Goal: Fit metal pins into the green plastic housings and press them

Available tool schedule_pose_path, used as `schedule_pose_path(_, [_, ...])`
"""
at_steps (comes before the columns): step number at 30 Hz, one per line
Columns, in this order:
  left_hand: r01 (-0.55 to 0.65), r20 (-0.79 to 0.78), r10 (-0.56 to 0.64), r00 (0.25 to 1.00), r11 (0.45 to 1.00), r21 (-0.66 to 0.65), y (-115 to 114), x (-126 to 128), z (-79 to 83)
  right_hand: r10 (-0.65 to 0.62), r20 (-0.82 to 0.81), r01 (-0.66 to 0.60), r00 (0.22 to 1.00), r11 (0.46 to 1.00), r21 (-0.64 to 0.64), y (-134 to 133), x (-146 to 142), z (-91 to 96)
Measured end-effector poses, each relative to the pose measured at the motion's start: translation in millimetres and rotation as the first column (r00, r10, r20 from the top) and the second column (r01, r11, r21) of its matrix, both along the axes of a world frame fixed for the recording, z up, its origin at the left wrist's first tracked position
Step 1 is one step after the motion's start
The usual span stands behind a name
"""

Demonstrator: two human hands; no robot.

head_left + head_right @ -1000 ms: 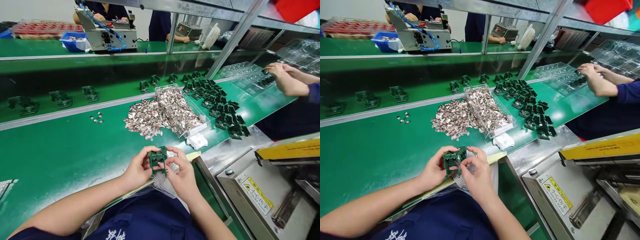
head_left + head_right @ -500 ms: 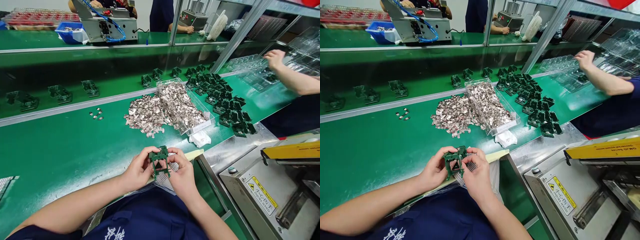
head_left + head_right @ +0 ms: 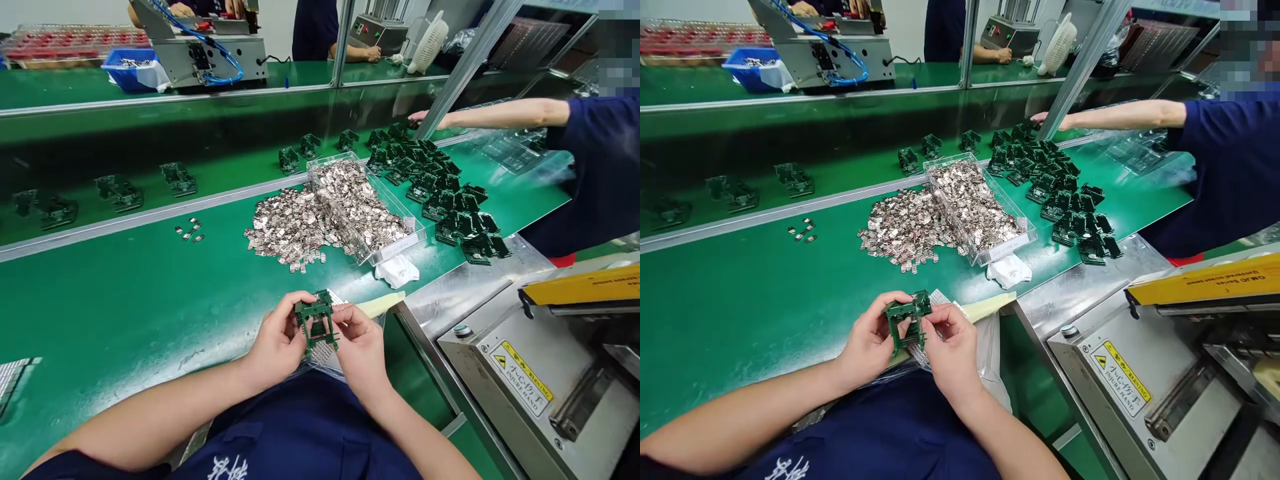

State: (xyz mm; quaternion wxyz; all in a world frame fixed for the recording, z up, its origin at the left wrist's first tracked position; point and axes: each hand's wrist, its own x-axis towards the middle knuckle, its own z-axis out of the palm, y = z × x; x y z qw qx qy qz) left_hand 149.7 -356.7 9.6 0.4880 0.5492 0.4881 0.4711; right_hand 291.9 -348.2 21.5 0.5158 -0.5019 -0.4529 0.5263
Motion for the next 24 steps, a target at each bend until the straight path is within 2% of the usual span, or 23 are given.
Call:
schedule_pose_path(4, [0.04,-0.002,-0.04,0.999,0.999,0.012,-1,7,1.9,-0.023,-0.031,0.023,0.999,1.0,-0.001,-4,7,-0.6])
schedule_pose_path(8, [0.137,0.0,-0.137,0.991,0.991,-0.004,8,20,-2.4,-0.056,-0.059,0.054,0.997,0.998,-0.023,-14,29,-7.3])
schedule_pose_path(11, [0.093,-0.022,-0.093,0.995,0.996,0.016,24,33,-12.4,-0.186,0.036,0.187,0.982,0.981,-0.058,-27,49,-23.1])
schedule_pose_path(12, [0.063,-0.039,-0.061,0.997,0.997,0.033,29,37,-16.6,-0.192,0.086,0.199,0.978,0.977,-0.079,-32,54,-30.5])
schedule_pose_path(13, [0.041,-0.055,-0.038,0.998,0.998,0.052,34,41,-20.7,-0.159,0.129,0.174,0.979,0.979,-0.108,-36,56,-38.5])
schedule_pose_path(15, [0.034,-0.068,-0.028,0.997,0.996,0.086,42,46,-27.9,-0.019,0.156,0.044,0.988,0.986,-0.159,-43,54,-54.9])
schedule_pose_path(17, [0.07,-0.06,-0.063,0.996,0.992,0.109,46,49,-32.3,0.06,0.138,-0.039,0.989,0.989,-0.146,-45,46,-69.4])
schedule_pose_path(21, [0.141,-0.072,-0.132,0.989,0.982,0.128,49,49,-32.4,0.011,0.158,-0.001,0.987,0.998,-0.062,-43,27,-87.9])
schedule_pose_path(24, [0.162,-0.068,-0.156,0.985,0.981,0.107,52,48,-30.2,0.004,0.225,-0.003,0.974,1.0,-0.006,-44,25,-95.8])
